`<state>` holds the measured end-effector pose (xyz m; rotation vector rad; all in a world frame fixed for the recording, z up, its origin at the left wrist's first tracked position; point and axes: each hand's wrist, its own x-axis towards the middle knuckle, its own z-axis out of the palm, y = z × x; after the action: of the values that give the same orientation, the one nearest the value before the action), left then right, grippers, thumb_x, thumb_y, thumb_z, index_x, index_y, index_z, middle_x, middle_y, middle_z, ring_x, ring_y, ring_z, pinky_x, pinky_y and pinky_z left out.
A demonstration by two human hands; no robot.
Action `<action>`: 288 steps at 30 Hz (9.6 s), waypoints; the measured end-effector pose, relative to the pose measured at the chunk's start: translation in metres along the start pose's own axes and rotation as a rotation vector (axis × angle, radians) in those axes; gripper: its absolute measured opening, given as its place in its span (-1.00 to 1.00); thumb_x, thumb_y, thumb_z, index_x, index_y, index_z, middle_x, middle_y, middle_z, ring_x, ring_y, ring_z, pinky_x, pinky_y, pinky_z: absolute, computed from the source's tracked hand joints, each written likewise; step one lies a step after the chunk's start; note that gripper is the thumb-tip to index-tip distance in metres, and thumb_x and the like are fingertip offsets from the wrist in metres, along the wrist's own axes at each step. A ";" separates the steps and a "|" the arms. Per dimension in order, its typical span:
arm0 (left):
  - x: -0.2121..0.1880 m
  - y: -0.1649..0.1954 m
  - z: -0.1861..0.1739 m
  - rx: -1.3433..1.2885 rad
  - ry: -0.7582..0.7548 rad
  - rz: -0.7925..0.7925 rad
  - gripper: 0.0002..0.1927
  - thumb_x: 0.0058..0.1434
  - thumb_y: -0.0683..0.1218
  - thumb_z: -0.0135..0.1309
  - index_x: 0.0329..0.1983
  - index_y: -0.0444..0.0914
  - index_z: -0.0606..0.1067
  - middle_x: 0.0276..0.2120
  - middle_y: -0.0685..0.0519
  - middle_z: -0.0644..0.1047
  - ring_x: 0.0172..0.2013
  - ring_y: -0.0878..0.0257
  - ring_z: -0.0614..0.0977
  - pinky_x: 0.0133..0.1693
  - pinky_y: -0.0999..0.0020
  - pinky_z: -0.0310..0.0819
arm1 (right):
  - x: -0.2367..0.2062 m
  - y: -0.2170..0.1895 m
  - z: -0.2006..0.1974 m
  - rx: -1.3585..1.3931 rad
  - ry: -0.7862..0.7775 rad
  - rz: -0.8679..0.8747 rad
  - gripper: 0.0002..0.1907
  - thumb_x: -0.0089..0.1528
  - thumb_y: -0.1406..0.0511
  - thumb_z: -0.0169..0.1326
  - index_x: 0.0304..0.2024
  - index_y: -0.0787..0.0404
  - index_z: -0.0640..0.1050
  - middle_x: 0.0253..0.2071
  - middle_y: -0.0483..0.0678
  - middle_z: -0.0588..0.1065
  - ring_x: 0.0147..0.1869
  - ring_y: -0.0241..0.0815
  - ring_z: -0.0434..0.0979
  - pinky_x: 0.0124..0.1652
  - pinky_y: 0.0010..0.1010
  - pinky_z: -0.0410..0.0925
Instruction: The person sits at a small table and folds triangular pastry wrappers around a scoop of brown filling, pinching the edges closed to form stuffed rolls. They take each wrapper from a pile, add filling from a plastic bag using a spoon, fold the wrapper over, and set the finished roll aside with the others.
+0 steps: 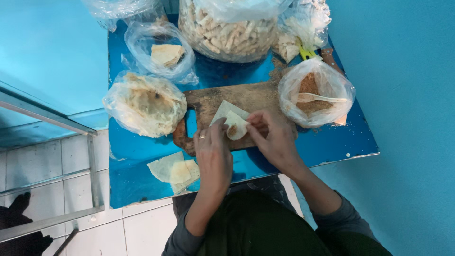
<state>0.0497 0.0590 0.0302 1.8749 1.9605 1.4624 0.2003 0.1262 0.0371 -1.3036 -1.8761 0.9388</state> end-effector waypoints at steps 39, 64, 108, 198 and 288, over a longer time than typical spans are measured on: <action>0.035 -0.019 0.006 0.227 -0.100 0.061 -0.84 0.16 -0.14 0.16 -0.27 -0.34 0.51 -0.04 -0.21 0.38 0.08 -0.20 0.35 0.13 -0.20 0.11 | 0.057 -0.008 0.002 -0.064 -0.324 -0.153 -0.89 0.16 0.36 0.25 -0.27 0.20 0.60 -0.43 -0.09 0.61 -0.34 -0.30 0.63 -0.31 -0.40 0.45; 0.041 -0.026 -0.006 0.202 -0.190 0.168 -0.92 0.10 -0.22 0.16 -0.38 -0.35 0.60 0.04 -0.17 0.42 0.12 -0.14 0.35 0.16 -0.14 0.09 | 0.046 -0.012 0.002 -0.165 -0.168 -0.420 -0.75 0.22 0.34 0.23 -0.08 0.19 0.51 -0.29 -0.07 0.65 -0.18 -0.10 0.71 -0.27 -0.30 0.47; 0.045 -0.040 0.002 0.132 -0.095 0.113 -0.68 0.13 -0.18 0.14 -0.02 -0.28 0.58 0.26 -0.25 0.29 0.25 -0.23 0.27 0.27 -0.25 -0.02 | 0.040 -0.014 0.007 -0.503 0.008 -0.609 -0.91 0.27 0.27 0.17 -0.17 0.06 0.53 -0.23 -0.15 0.55 -0.07 -0.05 0.44 -0.05 -0.10 0.18; -0.035 0.015 -0.054 -0.532 -0.211 -0.230 -0.85 0.07 -0.28 0.28 -0.28 -0.28 0.61 0.20 -0.09 0.42 0.21 0.09 0.47 0.22 0.19 0.36 | -0.061 -0.027 -0.035 0.103 -0.345 -0.156 -0.29 0.10 0.32 0.37 0.22 0.17 0.32 -0.06 0.00 0.67 0.00 -0.15 0.74 -0.08 -0.31 0.57; -0.025 0.010 -0.023 -0.008 -0.181 0.290 -0.70 0.18 -0.31 0.08 -0.01 -0.50 0.47 0.04 -0.23 0.47 0.10 -0.15 0.53 0.23 -0.01 0.42 | -0.016 -0.003 0.001 0.082 0.010 -0.294 -0.56 0.30 0.42 0.20 0.19 0.23 0.37 -0.16 -0.01 0.64 -0.07 -0.21 0.73 -0.14 -0.44 0.57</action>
<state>0.0492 0.0241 0.0355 2.2749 1.6561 1.3003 0.2025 0.1103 0.0368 -0.9499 -1.9345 0.8415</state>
